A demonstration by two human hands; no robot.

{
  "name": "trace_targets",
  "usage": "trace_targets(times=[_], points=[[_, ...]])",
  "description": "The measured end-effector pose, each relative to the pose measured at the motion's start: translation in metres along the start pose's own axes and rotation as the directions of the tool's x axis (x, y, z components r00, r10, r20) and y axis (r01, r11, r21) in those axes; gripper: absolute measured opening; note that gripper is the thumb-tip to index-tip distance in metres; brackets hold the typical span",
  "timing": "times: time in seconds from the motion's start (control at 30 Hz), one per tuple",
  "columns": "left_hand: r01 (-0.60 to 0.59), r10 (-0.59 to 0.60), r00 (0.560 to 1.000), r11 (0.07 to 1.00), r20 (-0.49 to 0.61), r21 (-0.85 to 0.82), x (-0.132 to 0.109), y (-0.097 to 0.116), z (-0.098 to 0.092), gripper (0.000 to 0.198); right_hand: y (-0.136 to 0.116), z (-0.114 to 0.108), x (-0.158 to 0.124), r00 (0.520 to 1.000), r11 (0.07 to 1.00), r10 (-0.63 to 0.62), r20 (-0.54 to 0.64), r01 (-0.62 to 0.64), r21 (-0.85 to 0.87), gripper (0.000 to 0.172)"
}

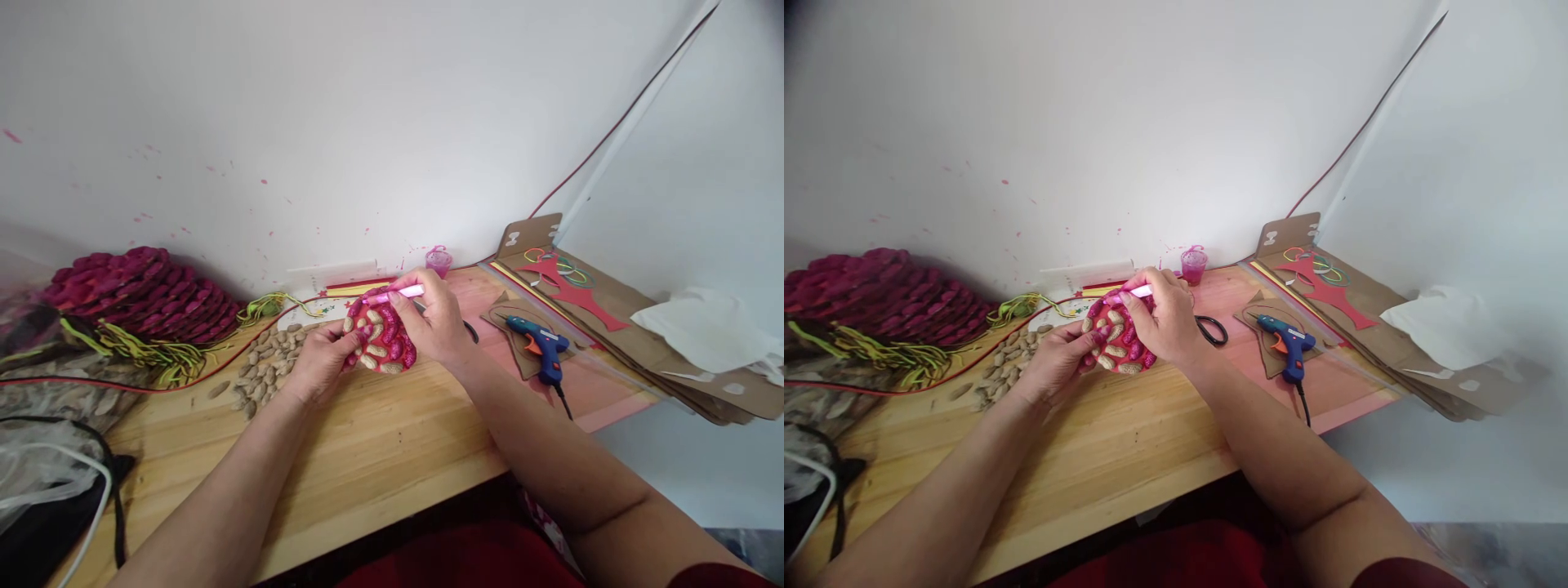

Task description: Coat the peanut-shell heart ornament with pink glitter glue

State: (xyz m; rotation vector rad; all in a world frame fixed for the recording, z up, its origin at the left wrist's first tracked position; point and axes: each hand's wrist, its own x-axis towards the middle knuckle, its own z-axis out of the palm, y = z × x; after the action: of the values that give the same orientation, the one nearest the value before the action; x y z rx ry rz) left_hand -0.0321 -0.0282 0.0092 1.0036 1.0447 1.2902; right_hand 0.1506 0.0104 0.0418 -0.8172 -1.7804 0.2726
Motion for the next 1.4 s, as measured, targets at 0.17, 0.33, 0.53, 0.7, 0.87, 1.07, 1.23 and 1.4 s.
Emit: trace_targets(times=[0.17, 0.33, 0.53, 0.7, 0.87, 1.07, 1.23, 1.4], points=[[-0.019, 0.019, 1.000, 1.000, -0.023, -0.005, 0.000, 0.001, -0.001, 0.044, -0.003, 0.001, -0.002, 0.999, 0.999, -0.031, 0.037, 0.031, 0.014, 0.007], [-0.006, 0.006, 1.000, 1.000, 0.009, 0.022, 0.001, -0.002, -0.002, 0.047, 0.000, 0.000, 0.000, 1.000, 0.999, -0.027, -0.007, 0.027, 0.027, 0.007], [0.017, -0.019, 0.997, 1.000, -0.068, -0.023, 0.003, -0.004, -0.002, 0.050, 0.018, -0.005, 0.008, 0.988, 0.961, 0.058, -0.142, -0.017, 0.275, 0.015], [0.024, -0.033, 0.992, 0.997, -0.119, -0.072, 0.005, -0.003, -0.002, 0.051, 0.046, -0.010, 0.018, 0.922, 0.939, 0.242, -0.303, -0.144, 0.312, 0.025], [0.013, -0.035, 0.991, 0.986, -0.132, -0.167, 0.007, -0.003, -0.002, 0.052, 0.065, -0.014, 0.023, 0.862, 0.940, 0.301, -0.408, -0.198, 0.277, 0.027], [-0.024, -0.001, 0.992, 0.981, -0.128, -0.191, 0.007, 0.000, 0.000, 0.047, 0.069, -0.013, 0.021, 0.857, 0.949, 0.310, -0.413, -0.252, 0.189, 0.029], [-0.040, 0.023, 0.996, 0.978, -0.087, -0.204, 0.007, 0.000, -0.002, 0.050, 0.067, -0.014, 0.021, 0.862, 0.964, 0.264, -0.432, -0.236, 0.120, 0.027], [-0.032, 0.006, 0.994, 0.967, -0.106, -0.251, 0.004, 0.007, 0.001, 0.052, 0.070, -0.013, 0.020, 0.860, 0.974, 0.221, -0.461, -0.219, 0.060, 0.027]])
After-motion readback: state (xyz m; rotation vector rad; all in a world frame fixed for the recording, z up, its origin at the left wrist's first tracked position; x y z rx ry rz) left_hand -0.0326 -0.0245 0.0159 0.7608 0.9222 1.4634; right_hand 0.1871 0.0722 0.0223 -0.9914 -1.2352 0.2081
